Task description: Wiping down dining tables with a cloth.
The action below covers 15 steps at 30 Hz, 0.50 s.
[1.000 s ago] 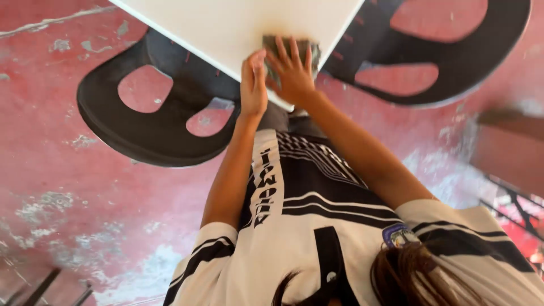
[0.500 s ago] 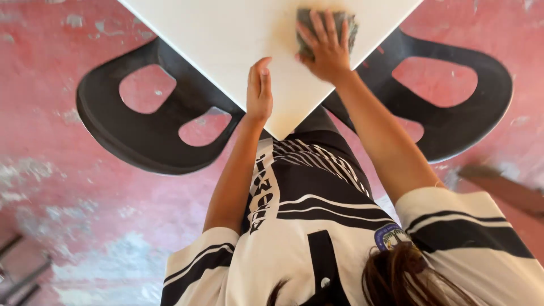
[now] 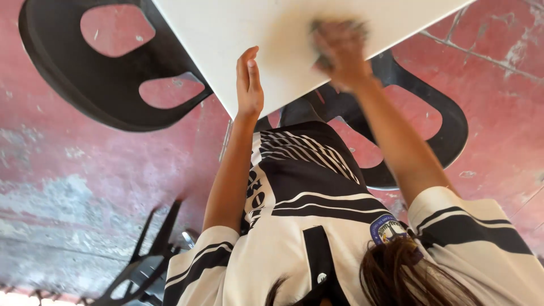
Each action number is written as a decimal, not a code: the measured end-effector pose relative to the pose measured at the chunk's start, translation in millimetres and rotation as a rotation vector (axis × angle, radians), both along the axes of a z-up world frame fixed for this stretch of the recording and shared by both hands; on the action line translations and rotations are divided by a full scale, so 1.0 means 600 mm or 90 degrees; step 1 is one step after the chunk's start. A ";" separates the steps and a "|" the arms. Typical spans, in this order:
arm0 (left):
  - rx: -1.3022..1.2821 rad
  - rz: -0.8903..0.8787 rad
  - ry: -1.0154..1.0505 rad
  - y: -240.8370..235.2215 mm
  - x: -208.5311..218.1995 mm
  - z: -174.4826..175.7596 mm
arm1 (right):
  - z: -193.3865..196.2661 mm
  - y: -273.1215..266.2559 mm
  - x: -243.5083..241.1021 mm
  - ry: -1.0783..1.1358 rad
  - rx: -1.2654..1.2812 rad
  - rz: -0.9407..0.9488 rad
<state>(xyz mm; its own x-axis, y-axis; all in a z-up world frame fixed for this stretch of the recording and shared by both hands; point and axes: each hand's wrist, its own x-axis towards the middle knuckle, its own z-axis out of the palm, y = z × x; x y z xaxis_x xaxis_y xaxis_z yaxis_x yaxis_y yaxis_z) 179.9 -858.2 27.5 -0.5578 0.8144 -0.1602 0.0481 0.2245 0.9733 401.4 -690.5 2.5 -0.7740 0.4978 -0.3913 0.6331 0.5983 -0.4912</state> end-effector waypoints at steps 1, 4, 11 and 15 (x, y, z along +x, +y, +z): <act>-0.018 0.023 -0.006 -0.008 -0.001 0.002 | -0.009 0.039 0.018 0.021 0.044 -0.088; -0.025 0.066 0.007 -0.025 -0.003 0.008 | -0.021 0.107 -0.041 -0.011 0.091 -0.170; 0.014 0.148 0.007 -0.039 -0.013 -0.010 | -0.066 -0.028 -0.255 0.097 0.118 -0.033; 0.052 0.102 -0.007 -0.027 -0.042 0.012 | -0.008 -0.106 -0.205 0.181 0.138 0.280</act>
<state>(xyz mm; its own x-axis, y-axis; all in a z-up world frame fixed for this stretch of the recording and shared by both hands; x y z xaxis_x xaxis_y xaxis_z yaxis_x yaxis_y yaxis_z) 155.0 -874.3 34.9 -0.6803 0.7255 -0.1044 0.0074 0.1492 0.9888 278.5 -754.1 -2.4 -0.9867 0.1496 -0.0629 0.1620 0.8819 -0.4427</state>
